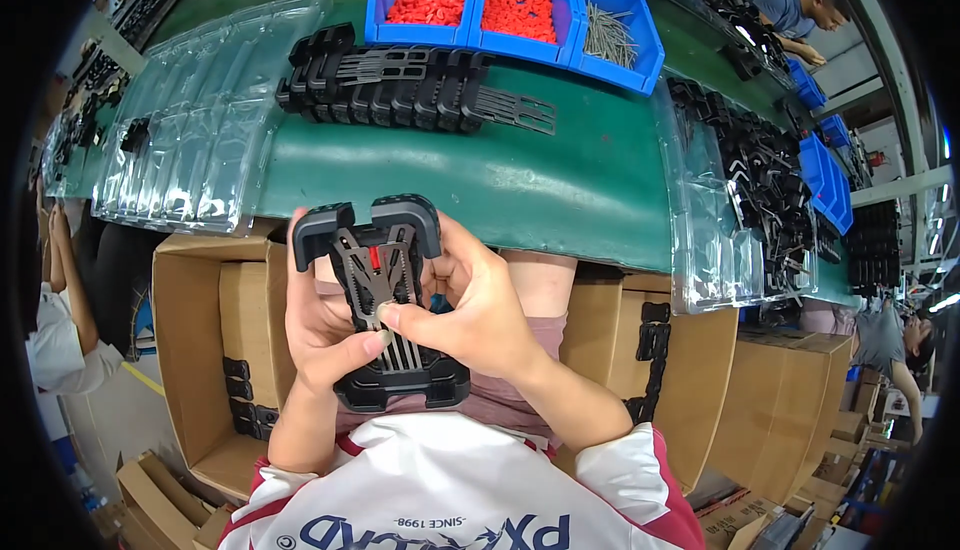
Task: Assembling the components of plastic mobile phone holders, including frames, pads, and clamps.
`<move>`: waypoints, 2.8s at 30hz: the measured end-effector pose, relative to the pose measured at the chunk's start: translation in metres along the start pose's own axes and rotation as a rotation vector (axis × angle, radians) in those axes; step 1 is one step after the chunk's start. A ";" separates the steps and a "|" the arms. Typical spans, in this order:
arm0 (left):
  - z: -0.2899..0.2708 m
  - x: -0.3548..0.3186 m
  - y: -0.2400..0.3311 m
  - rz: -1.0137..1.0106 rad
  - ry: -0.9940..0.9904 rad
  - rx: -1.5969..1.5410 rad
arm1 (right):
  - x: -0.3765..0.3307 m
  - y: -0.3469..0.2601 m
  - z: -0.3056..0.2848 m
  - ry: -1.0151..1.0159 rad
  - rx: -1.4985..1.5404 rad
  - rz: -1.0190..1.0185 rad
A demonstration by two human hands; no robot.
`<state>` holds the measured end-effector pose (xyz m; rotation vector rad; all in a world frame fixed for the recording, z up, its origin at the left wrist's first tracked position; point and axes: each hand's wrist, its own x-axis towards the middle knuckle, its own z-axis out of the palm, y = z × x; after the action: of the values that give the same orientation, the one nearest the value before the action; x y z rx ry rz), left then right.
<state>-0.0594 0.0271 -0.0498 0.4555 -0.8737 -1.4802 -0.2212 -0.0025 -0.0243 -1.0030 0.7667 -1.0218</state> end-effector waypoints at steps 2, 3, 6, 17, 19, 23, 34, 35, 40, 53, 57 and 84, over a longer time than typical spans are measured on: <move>0.001 -0.001 -0.001 0.079 0.034 -0.008 | 0.003 0.001 0.004 -0.001 -0.001 0.002; 0.003 -0.002 0.001 0.078 0.066 -0.017 | 0.004 -0.001 0.007 0.002 -0.005 0.001; 0.006 -0.007 0.008 0.074 0.165 -0.043 | 0.007 -0.004 0.019 0.006 -0.018 -0.001; -0.029 0.000 0.018 -0.112 -0.048 -0.200 | 0.012 0.004 0.024 -0.034 -0.147 -0.053; -0.019 0.002 0.017 -0.068 0.066 -0.210 | 0.015 0.004 0.022 -0.025 -0.118 -0.003; -0.008 0.004 0.013 -0.008 0.215 -0.183 | 0.021 0.006 0.022 -0.020 -0.090 0.043; -0.039 -0.015 0.018 0.071 0.162 0.008 | 0.141 -0.065 -0.052 0.312 -0.835 -0.345; -0.040 -0.016 0.020 0.079 0.133 0.022 | 0.168 -0.071 -0.080 0.420 -1.121 -0.534; -0.042 -0.018 0.022 0.085 0.099 0.076 | 0.268 -0.070 -0.147 0.371 -1.715 -0.265; -0.039 -0.020 0.026 -0.014 0.151 0.016 | 0.280 -0.093 -0.133 0.247 -1.639 -0.135; -0.036 -0.017 0.023 -0.003 0.115 0.001 | 0.277 -0.092 -0.135 0.326 -1.509 -0.280; -0.015 -0.003 0.012 -0.129 0.112 -0.007 | 0.039 -0.029 -0.044 0.191 -0.348 -0.247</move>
<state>-0.0405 0.0279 -0.0512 0.5935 -0.7622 -1.5590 -0.2559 -0.0577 -0.0160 -1.3365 1.0191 -1.2355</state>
